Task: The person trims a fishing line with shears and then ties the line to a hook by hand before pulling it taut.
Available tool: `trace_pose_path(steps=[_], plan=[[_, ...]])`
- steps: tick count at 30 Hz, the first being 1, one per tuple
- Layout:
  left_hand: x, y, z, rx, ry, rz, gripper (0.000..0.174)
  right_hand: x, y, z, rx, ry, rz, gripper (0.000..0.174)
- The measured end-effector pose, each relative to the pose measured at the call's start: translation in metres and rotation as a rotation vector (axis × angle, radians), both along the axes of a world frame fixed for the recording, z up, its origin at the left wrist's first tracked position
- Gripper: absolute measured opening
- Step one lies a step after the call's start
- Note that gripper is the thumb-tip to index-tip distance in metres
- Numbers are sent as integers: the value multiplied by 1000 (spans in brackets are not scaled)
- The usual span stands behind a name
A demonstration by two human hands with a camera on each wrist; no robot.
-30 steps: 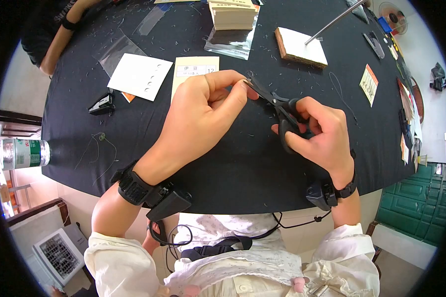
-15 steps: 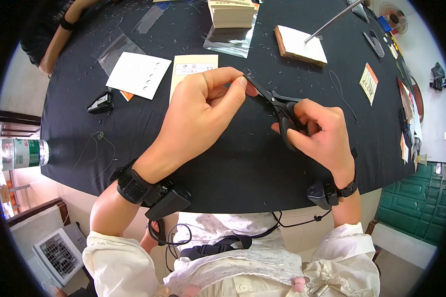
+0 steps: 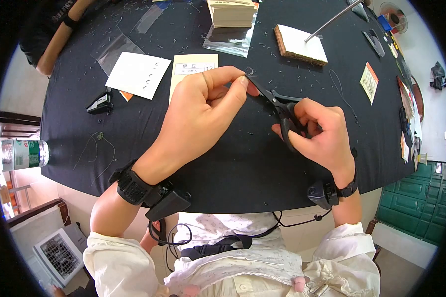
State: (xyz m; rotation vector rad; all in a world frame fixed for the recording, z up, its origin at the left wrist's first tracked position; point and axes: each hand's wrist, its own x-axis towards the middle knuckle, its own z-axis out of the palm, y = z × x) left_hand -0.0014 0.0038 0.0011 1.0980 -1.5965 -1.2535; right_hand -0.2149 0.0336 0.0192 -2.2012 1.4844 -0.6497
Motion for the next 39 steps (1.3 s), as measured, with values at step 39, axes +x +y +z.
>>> trace_pose_path(steps=[39], plan=[[0,-7,-6,-9,189,-34,22,3,-3,-9,11,-585,-9,36]])
